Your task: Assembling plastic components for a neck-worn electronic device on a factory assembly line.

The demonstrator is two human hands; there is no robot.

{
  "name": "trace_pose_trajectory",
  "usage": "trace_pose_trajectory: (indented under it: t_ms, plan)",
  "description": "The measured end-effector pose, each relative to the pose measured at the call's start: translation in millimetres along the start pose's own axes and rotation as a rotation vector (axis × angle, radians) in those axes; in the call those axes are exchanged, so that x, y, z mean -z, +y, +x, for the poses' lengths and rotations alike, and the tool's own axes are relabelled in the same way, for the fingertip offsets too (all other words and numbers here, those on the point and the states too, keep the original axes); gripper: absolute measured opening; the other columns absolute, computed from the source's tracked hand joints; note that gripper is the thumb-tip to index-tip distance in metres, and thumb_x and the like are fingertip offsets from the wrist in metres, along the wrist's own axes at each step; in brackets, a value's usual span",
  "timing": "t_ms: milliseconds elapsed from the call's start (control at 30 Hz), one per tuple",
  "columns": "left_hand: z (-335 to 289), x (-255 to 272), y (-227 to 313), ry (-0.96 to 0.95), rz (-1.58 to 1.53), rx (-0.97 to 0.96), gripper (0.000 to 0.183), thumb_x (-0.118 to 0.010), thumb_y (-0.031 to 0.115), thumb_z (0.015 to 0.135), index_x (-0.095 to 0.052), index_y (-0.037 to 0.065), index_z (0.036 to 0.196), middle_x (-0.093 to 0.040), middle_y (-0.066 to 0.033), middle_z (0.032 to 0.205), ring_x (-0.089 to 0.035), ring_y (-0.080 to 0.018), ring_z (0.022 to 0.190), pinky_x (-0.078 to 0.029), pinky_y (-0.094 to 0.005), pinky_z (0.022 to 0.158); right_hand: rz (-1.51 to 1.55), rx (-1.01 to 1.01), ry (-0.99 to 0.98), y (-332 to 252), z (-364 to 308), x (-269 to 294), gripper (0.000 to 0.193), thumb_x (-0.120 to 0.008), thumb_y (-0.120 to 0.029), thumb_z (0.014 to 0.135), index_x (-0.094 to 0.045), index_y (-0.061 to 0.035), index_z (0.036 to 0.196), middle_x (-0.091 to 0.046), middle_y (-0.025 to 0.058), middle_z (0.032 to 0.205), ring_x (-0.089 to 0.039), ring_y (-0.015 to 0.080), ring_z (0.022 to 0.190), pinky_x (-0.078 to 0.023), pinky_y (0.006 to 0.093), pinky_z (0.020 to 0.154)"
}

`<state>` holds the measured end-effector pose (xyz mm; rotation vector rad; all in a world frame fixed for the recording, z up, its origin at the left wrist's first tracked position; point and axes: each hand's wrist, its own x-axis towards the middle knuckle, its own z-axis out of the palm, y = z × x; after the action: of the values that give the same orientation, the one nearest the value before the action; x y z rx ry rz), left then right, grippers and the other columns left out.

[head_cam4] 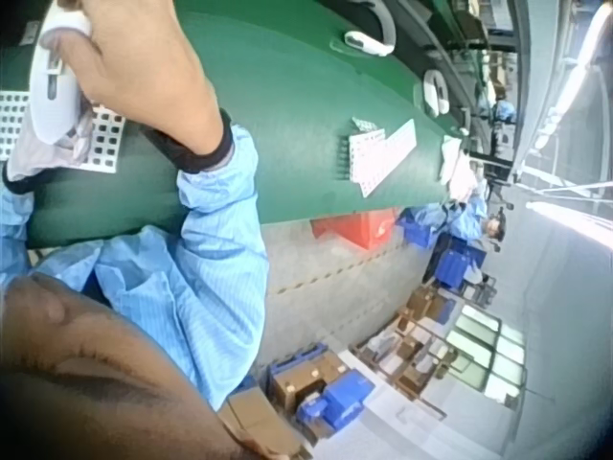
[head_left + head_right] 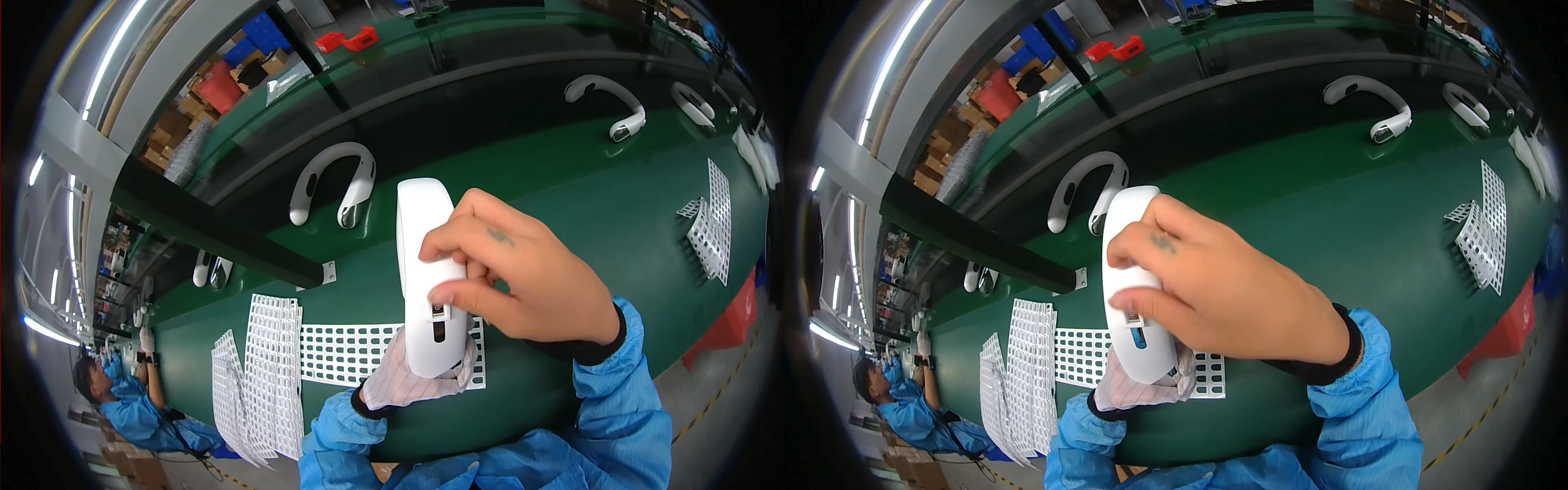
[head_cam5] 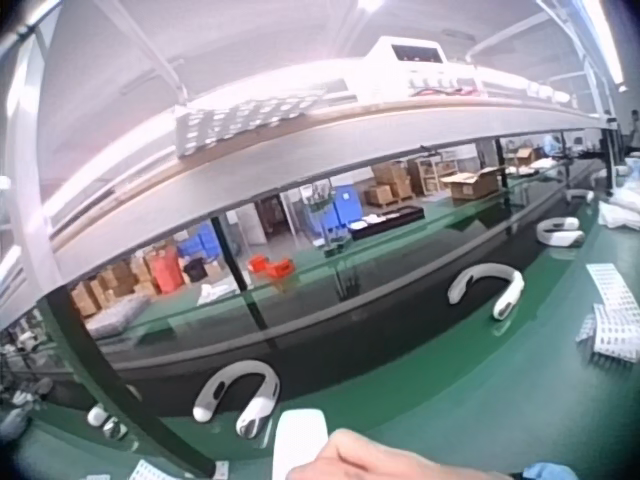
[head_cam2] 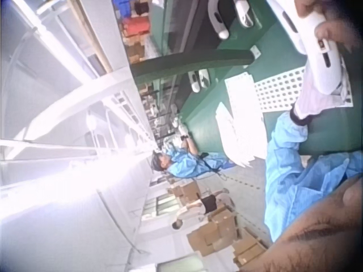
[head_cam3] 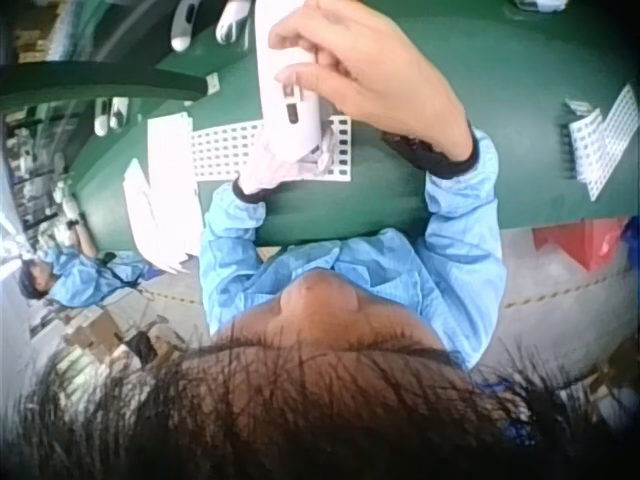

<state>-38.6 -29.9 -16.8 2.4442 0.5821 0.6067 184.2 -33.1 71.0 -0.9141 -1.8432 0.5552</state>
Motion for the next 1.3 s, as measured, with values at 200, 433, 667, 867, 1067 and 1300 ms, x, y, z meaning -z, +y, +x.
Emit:
trace_pose_trajectory:
  t_ms: [200,433,667,867,1067,1300]
  plan:
    - [-1.9,0.3,8.9,-0.038,-0.409,0.254,0.040,-0.081,0.007,0.073,-0.058,0.004,0.106,-0.066,-0.0036,0.088,-0.064,-0.0169,0.083,-0.052,-0.0294,0.072,0.139,-0.156,-0.102,-4.8,-2.5,6.4,0.028,-0.069,-0.019,0.090,-0.062,-0.0003,0.109,-0.054,0.0152,0.102,-0.060,0.0307,0.079,-0.050,0.0375,0.072]
    - [76.8,35.7,-2.2,-0.057,-0.812,0.334,0.064,-0.078,0.017,0.075,-0.047,0.000,0.128,-0.067,-0.0096,0.092,-0.066,-0.0188,0.081,-0.054,-0.0337,0.077,-0.371,-0.058,0.378,12.3,-9.2,2.5,0.038,-0.075,-0.001,0.079,-0.062,-0.0017,0.114,-0.056,0.0100,0.099,-0.048,0.0097,0.056,-0.041,0.0265,0.053]
    - [212.4,22.5,-90.7,-0.054,0.247,0.192,0.042,-0.074,0.023,0.080,-0.053,0.001,0.108,-0.066,-0.0235,0.094,-0.065,-0.0442,0.091,-0.052,-0.0505,0.077,-0.130,-0.047,-0.179,36.1,-51.3,-37.8,0.008,-0.067,-0.003,0.085,-0.066,-0.0012,0.093,-0.060,0.0141,0.086,-0.062,0.0331,0.080,-0.052,0.0393,0.071]
    - [246.4,-34.6,-140.5,0.068,0.586,0.030,0.031,-0.072,0.016,0.078,-0.058,0.006,0.104,-0.069,-0.0139,0.086,-0.068,-0.0354,0.082,-0.056,-0.0467,0.074,-0.285,-0.173,-0.569,72.3,-81.2,-83.0,0.023,-0.066,-0.010,0.087,-0.064,0.0018,0.107,-0.058,0.0187,0.100,-0.064,0.0379,0.088,-0.054,0.0441,0.080]
    - [234.0,-13.4,-155.9,0.118,0.456,0.195,0.035,-0.070,0.032,0.086,-0.062,0.003,0.104,-0.066,-0.0192,0.104,-0.065,-0.0373,0.098,-0.053,-0.0507,0.081,-0.238,-0.229,-0.722,83.3,-80.5,-80.2,0.025,-0.068,-0.010,0.086,-0.064,0.0003,0.108,-0.060,0.0173,0.101,-0.065,0.0377,0.090,-0.054,0.0449,0.081]
    - [211.3,14.9,-239.0,0.205,0.579,0.602,0.044,-0.068,0.027,0.079,-0.062,0.002,0.114,-0.067,-0.0233,0.109,-0.064,-0.0398,0.106,-0.053,-0.0473,0.091,-0.201,-0.191,-0.764,86.5,-67.5,-84.8,0.025,-0.066,-0.009,0.086,-0.060,-0.0005,0.109,-0.060,0.0183,0.098,-0.064,0.0392,0.092,-0.053,0.0461,0.080]
